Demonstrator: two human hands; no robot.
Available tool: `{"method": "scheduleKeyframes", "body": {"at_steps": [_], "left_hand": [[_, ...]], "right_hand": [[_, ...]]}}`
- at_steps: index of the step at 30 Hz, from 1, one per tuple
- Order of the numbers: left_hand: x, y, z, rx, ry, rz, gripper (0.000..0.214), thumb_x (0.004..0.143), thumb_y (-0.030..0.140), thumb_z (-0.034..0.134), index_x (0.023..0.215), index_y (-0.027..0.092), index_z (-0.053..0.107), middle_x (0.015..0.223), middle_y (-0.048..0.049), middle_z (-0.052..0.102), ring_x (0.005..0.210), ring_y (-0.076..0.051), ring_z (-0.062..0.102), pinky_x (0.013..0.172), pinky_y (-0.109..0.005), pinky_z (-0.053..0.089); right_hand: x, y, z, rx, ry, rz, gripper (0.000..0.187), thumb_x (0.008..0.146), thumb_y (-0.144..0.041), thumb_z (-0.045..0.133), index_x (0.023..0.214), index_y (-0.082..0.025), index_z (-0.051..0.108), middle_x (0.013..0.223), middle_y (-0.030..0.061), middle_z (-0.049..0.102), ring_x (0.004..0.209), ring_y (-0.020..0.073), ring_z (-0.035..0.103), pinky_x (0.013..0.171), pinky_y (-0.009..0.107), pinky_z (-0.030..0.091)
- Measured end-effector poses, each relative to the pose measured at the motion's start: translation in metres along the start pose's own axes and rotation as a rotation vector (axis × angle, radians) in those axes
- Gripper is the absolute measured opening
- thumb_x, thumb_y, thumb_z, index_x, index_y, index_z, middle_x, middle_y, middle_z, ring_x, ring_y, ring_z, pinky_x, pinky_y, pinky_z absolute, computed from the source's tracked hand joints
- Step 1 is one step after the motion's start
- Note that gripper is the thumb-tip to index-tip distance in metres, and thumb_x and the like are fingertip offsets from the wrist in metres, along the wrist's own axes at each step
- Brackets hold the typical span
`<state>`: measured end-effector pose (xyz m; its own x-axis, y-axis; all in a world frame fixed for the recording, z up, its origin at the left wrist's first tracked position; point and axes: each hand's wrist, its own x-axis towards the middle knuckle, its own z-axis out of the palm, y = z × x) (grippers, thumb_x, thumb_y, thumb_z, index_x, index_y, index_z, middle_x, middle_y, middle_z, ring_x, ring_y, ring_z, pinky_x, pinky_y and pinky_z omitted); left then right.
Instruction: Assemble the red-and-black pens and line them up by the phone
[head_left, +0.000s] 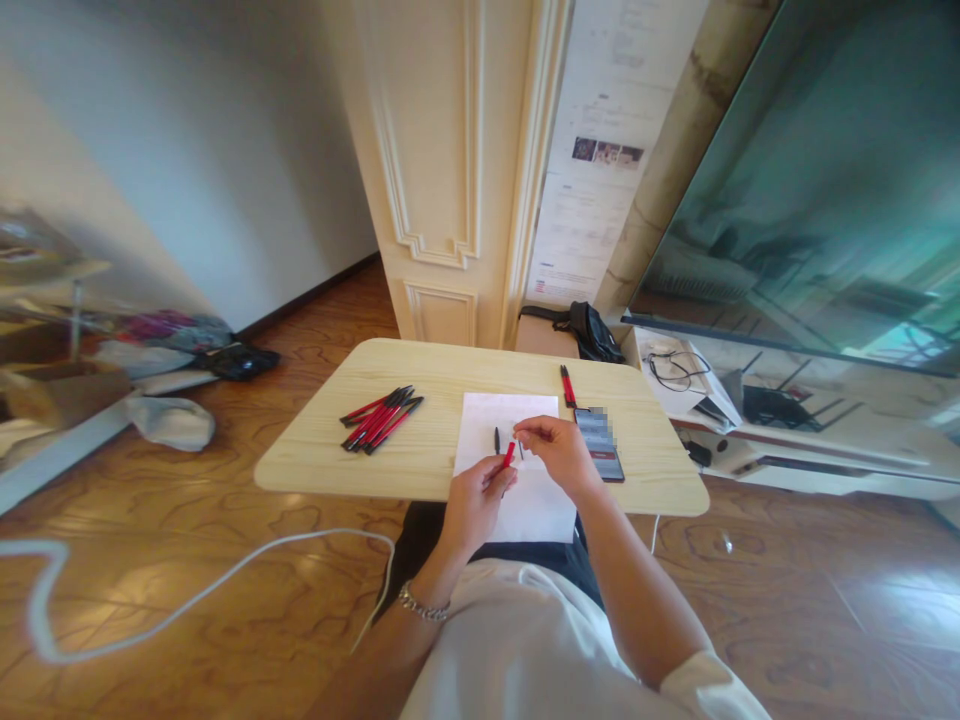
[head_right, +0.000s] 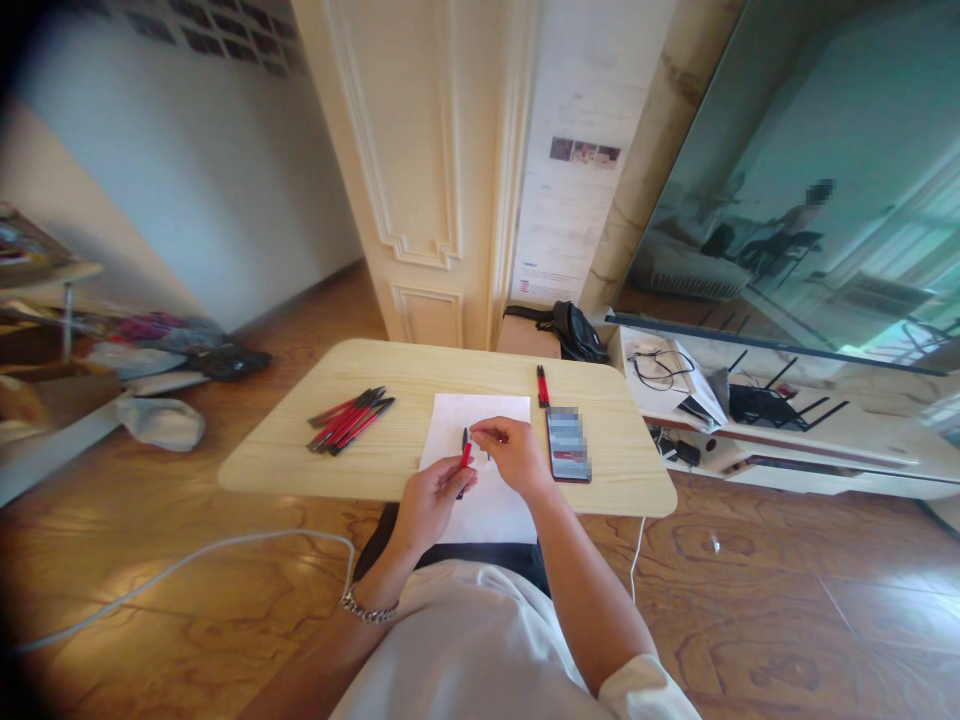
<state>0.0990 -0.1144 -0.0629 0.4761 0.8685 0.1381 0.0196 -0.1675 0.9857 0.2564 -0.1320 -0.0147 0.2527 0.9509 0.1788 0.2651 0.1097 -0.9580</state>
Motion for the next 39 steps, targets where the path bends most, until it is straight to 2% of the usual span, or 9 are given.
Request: {"method": "scheduleKeyframes", "body": {"at_steps": [10,16,27,33,36,39], "left_hand": [[0.000,-0.004,0.000,0.029,-0.008,0.011,0.029,0.084,0.038,0.054,0.101,0.017,0.065,0.081,-0.0047,0.070,0.074,-0.017,0.066,0.068,-0.024,0.050],[0.000,-0.008,-0.001,0.067,-0.014,0.012,0.029,0.085,0.039,0.053,0.101,0.017,0.065,0.081,-0.0042,0.070,0.074,-0.016,0.065,0.068,-0.024,0.049],[-0.001,-0.009,0.000,0.150,0.006,0.031,0.028,0.085,0.038,0.053,0.100,0.020,0.068,0.080,-0.0029,0.070,0.072,-0.016,0.064,0.066,-0.023,0.048],[-0.001,-0.008,-0.001,0.124,-0.003,0.035,0.028,0.085,0.038,0.054,0.103,0.020,0.066,0.088,-0.0041,0.071,0.077,-0.017,0.065,0.071,-0.025,0.049],[0.000,-0.008,0.000,0.079,-0.003,0.043,0.028,0.085,0.037,0.054,0.102,0.019,0.066,0.092,-0.0051,0.071,0.080,-0.018,0.066,0.072,-0.025,0.050],[0.000,-0.008,0.000,0.047,0.004,0.046,0.027,0.085,0.037,0.054,0.101,0.019,0.066,0.095,-0.0058,0.071,0.085,-0.019,0.066,0.076,-0.026,0.050]], "right_hand": [[0.000,0.008,-0.001,-0.050,-0.087,-0.013,0.021,0.075,-0.032,0.064,0.090,-0.019,0.072,0.086,0.0050,0.071,0.078,0.0176,0.063,0.071,0.029,0.048],[0.001,0.009,-0.006,-0.102,-0.140,-0.006,0.021,0.074,-0.032,0.066,0.090,-0.019,0.073,0.085,0.0047,0.072,0.078,0.0183,0.063,0.071,0.029,0.048],[0.000,-0.009,-0.018,-0.245,-0.250,0.013,0.018,0.075,-0.028,0.065,0.089,-0.022,0.074,0.087,0.0027,0.072,0.081,0.0192,0.065,0.075,0.030,0.048],[-0.004,-0.010,-0.019,-0.206,-0.282,0.029,0.023,0.074,-0.028,0.065,0.095,-0.022,0.072,0.092,0.0027,0.072,0.084,0.0192,0.065,0.077,0.030,0.049],[0.001,-0.003,-0.020,-0.173,-0.304,0.009,0.025,0.075,-0.029,0.064,0.098,-0.021,0.071,0.093,0.0037,0.072,0.085,0.0185,0.065,0.078,0.030,0.048],[0.015,0.017,-0.021,-0.209,-0.228,0.015,0.028,0.078,-0.030,0.060,0.102,-0.019,0.070,0.093,0.0055,0.071,0.080,0.0177,0.064,0.074,0.029,0.048]]}}
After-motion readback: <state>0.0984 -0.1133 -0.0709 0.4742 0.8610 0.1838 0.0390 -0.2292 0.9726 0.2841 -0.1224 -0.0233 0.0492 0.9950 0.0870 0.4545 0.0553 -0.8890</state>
